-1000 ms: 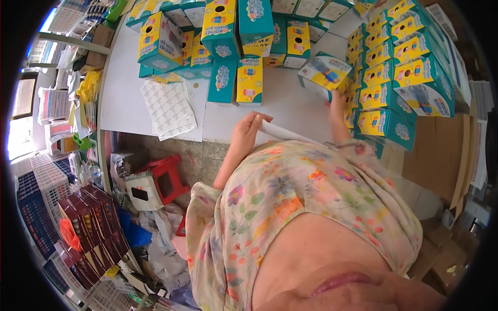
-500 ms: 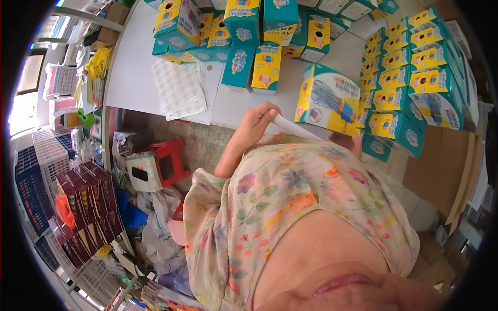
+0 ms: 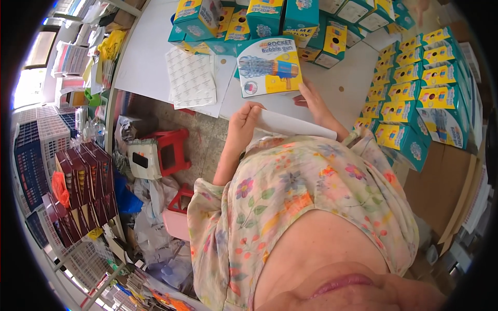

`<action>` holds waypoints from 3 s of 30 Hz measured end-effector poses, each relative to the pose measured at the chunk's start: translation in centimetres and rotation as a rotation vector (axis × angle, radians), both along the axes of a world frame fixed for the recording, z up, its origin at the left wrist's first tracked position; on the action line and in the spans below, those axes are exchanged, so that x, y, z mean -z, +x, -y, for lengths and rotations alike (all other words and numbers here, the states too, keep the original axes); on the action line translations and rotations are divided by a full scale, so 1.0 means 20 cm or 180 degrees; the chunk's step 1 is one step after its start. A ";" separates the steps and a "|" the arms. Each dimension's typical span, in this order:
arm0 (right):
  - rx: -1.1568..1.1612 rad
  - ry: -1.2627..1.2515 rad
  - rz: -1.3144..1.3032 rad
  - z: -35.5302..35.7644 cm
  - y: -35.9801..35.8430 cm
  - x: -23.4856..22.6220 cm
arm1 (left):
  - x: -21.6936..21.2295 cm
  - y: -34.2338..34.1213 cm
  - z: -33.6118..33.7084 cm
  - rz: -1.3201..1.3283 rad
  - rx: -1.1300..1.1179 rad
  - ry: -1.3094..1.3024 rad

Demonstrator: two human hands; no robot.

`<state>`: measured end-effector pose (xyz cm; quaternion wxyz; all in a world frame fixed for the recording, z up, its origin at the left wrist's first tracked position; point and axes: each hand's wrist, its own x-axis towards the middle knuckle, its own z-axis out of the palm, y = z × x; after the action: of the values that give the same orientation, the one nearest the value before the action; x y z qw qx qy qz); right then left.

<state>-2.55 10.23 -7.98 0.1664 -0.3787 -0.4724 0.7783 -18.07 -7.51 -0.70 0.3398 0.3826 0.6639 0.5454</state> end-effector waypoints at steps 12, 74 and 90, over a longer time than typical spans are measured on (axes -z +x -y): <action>0.0138 0.2842 0.0767 -0.11 0.30 -0.46 | 0.07 0.06 -0.16 0.0013 -0.0813 0.0077; -0.1880 0.4266 0.0711 -0.07 0.18 -0.38 | -0.10 0.15 -0.25 -0.3151 0.1048 -0.0398; -0.1557 0.2791 0.0123 -0.11 0.21 -0.42 | -0.02 0.15 -0.24 -0.2806 0.0767 -0.0114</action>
<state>1.64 12.37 0.50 0.1137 -0.1657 -0.8329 0.5156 -15.09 -2.79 -0.25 0.0925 0.6467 0.7052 0.2755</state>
